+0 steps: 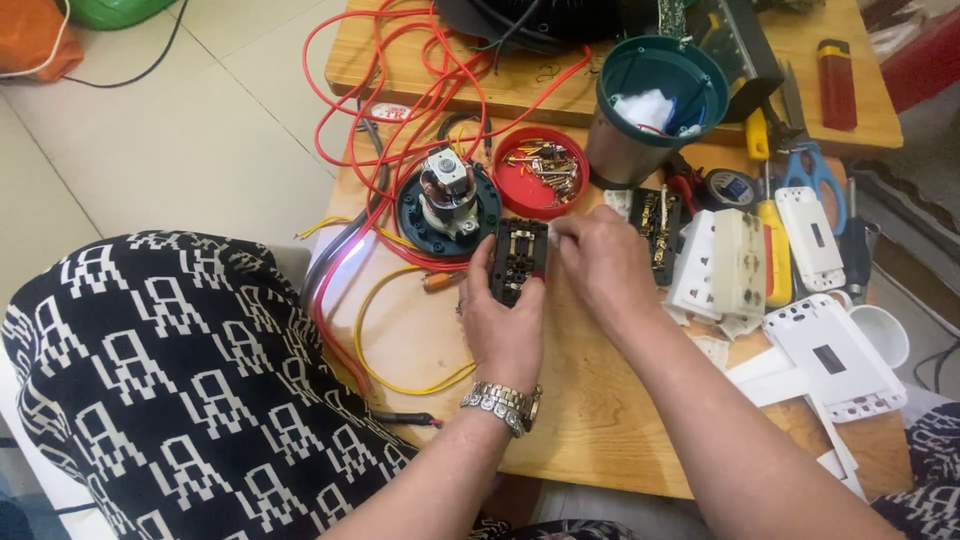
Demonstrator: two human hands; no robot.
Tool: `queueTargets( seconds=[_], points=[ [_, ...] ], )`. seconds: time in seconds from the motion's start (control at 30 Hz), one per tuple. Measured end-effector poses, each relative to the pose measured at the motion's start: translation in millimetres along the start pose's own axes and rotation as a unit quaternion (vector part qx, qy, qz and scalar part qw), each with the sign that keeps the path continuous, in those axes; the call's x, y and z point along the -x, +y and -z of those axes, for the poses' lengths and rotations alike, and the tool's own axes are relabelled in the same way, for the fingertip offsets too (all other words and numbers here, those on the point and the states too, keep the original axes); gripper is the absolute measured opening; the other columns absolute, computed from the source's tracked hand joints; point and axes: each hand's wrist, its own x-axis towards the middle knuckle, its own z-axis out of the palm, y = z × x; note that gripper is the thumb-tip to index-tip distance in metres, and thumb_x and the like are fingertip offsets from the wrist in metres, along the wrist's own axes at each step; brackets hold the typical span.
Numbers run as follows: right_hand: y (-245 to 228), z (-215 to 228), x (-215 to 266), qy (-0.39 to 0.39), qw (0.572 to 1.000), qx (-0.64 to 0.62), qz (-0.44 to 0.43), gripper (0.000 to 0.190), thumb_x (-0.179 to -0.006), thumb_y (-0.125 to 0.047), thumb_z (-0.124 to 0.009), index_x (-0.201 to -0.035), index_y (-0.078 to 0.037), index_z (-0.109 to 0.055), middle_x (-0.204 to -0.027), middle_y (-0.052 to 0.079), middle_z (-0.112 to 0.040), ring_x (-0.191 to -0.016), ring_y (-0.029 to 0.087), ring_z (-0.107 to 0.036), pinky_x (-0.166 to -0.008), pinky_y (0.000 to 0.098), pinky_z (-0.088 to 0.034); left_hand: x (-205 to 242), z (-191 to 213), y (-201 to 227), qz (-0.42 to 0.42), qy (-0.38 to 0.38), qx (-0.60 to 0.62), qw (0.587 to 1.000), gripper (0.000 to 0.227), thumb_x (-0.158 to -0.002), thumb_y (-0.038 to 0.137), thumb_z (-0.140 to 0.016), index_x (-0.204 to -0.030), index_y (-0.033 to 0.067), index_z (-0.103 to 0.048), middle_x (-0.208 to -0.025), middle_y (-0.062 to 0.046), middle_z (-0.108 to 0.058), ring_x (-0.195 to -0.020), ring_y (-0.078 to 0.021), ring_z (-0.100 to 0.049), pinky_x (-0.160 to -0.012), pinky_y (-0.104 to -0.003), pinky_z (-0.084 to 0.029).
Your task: The person uses a screwdriver to work on a green electrical component, then picks up a black switch and wipes it with a white cloth. They continue to clean the switch and other parts on the table.
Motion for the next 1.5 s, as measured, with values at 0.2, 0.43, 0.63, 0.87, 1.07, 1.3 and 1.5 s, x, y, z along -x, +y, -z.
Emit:
queueTargets(
  seconds=[0.2,0.43,0.63,0.87,1.07,1.3,1.5],
  points=[
    [27,15,9,0.041,0.998,0.035,-0.022,0.02,-0.084,-0.022,-0.062,-0.099,-0.02,-0.075,-0.085,0.011,-0.063,-0.083,0.035,-0.067,-0.076,0.0454,-0.055,4,3,4,-0.045,-0.034,-0.027,0.998,0.065,-0.071,0.024,-0.067,-0.134,0.0273,-0.052,-0.115,-0.016,-0.058,-0.112,-0.0366,-0.056,-0.095,-0.042,-0.043],
    [10,72,60,-0.015,0.967,-0.148,-0.206,0.022,-0.079,-0.028,-0.065,-0.098,-0.033,-0.075,-0.094,0.0,-0.071,-0.097,0.025,-0.065,-0.087,0.0386,-0.051,10,3,6,-0.088,-0.144,-0.084,0.982,0.063,-0.073,0.025,-0.067,-0.134,0.0237,-0.053,-0.111,-0.016,-0.06,-0.112,-0.0344,-0.058,-0.094,-0.039,-0.046],
    [-4,82,72,-0.052,0.873,-0.359,-0.327,0.034,-0.074,-0.001,-0.064,-0.106,-0.007,-0.073,-0.093,0.017,-0.071,-0.086,0.024,-0.069,-0.073,0.0327,-0.056,12,19,20,-0.128,-0.239,-0.167,0.948,0.077,-0.074,0.032,-0.075,-0.142,0.0181,-0.043,-0.126,-0.02,-0.053,-0.122,-0.0367,-0.05,-0.099,-0.041,-0.044],
    [-6,64,70,-0.049,0.836,-0.44,-0.324,0.025,-0.08,-0.001,-0.064,-0.104,-0.001,-0.07,-0.086,0.017,-0.07,-0.074,0.02,-0.07,-0.065,0.0267,-0.059,1,32,18,-0.175,-0.254,-0.389,0.868,0.088,-0.069,0.037,-0.08,-0.145,0.0201,-0.04,-0.126,-0.014,-0.05,-0.12,-0.038,-0.044,-0.095,-0.042,-0.041],
    [-6,61,69,-0.006,0.89,-0.364,-0.276,0.022,-0.084,-0.001,-0.063,-0.105,0.001,-0.068,-0.088,0.019,-0.069,-0.071,0.02,-0.068,-0.063,0.0263,-0.058,6,29,13,-0.159,-0.22,-0.348,0.897,0.066,-0.074,0.037,-0.075,-0.133,0.0142,-0.054,-0.118,-0.013,-0.051,-0.114,-0.0378,-0.05,-0.095,-0.043,-0.047],
    [-17,57,76,0.043,0.942,-0.278,-0.182,0.017,-0.084,0.0,-0.067,-0.1,0.001,-0.071,-0.093,0.021,-0.07,-0.082,0.03,-0.071,-0.071,0.0355,-0.059,8,29,16,-0.141,-0.208,-0.336,0.907,0.063,-0.072,0.038,-0.076,-0.128,0.0168,-0.058,-0.115,-0.01,-0.052,-0.112,-0.0358,-0.052,-0.093,-0.044,-0.049],
    [-8,52,73,0.017,0.954,-0.251,-0.16,0.014,-0.084,0.0,-0.067,-0.097,-0.003,-0.073,-0.089,0.018,-0.067,-0.077,0.028,-0.07,-0.067,0.0303,-0.06,4,36,27,-0.12,-0.258,-0.346,0.894,0.075,-0.066,0.033,-0.079,-0.134,0.0167,-0.053,-0.121,-0.011,-0.049,-0.119,-0.0371,-0.049,-0.098,-0.042,-0.045]
  ],
)
